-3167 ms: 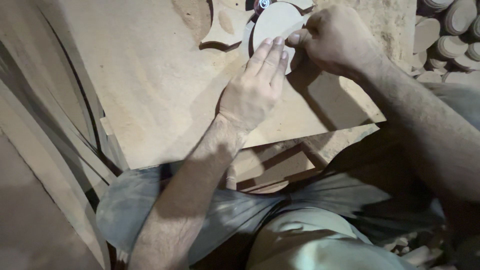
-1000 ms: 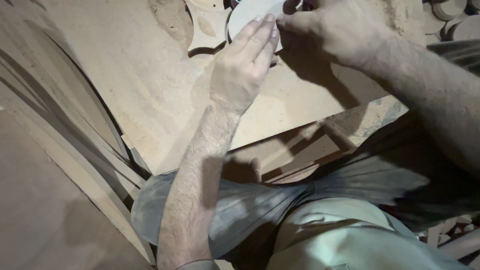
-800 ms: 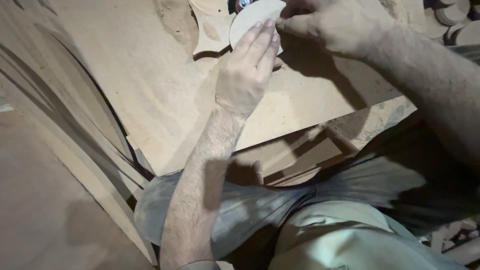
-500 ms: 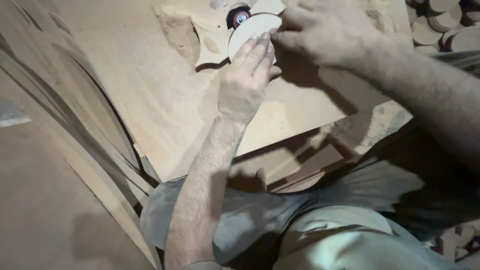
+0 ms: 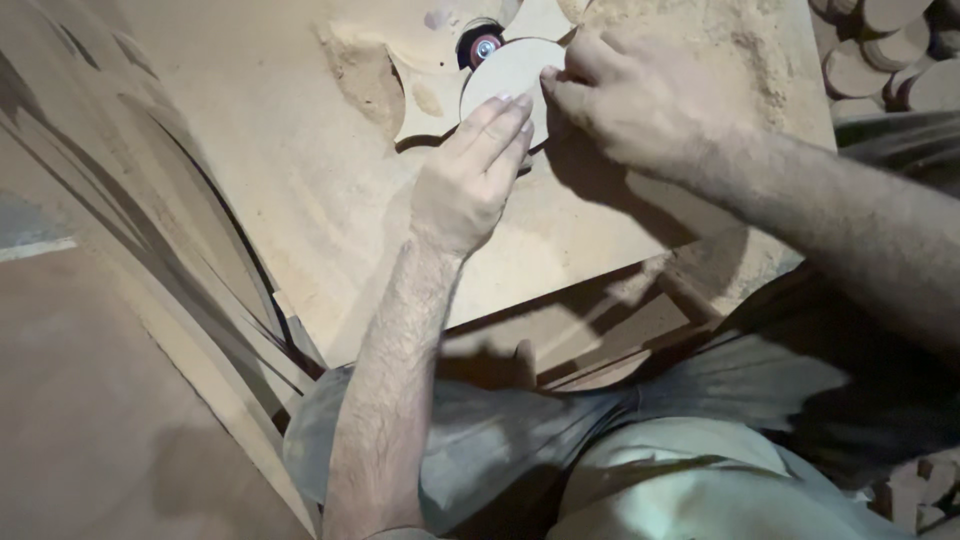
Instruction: The person sands small round wooden discs on a rotating sanding machine, holding each piece against the spinning surface with both hands. After sanding, the person places the finished discs into a wooden box nearby.
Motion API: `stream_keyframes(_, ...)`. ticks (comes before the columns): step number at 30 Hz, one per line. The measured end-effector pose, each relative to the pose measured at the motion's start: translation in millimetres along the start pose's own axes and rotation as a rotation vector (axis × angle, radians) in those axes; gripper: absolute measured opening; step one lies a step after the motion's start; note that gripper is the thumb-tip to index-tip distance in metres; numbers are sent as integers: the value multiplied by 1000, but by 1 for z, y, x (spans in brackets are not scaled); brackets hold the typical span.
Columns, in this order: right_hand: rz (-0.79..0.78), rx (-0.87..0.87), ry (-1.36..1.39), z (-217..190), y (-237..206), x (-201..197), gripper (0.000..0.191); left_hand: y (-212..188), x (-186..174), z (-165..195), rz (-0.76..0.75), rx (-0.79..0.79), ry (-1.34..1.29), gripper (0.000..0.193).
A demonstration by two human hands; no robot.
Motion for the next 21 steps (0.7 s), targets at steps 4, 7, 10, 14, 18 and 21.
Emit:
stream_keyframes(4, -14, -56, -1, 10, 9, 0, 39, -1, 6, 10, 59, -112, -6, 20)
stream_keyframes(7, 26, -191, 26, 20, 20, -5, 35, -4, 12, 19, 79, -151, 10, 26)
stream_keyframes(10, 51, -330, 50, 31, 30, -12, 26, -5, 18, 28, 88, -220, 13, 31)
stream_keyframes(14, 79, -400, 6, 31, 36, -20, 30, -3, 18, 36, 75, -232, 22, 35)
stream_keyframes(18, 110, -270, -16, 21, 24, -27, 29, 2, 9, 27, 53, -183, -30, 35)
stream_keyframes(21, -148, 166, 158, 6, 7, -25, 33, 5, 3, 16, -2, -131, -106, 35)
Point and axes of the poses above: each hand's wrist, its own y-axis towards the middle knuckle, its own x-axis out of the palm, z = x × y, the point moved 1 cm from there along y, towards the middle knuckle, and after that the axes turned 9 degrees about y, right-handed, at the moved point
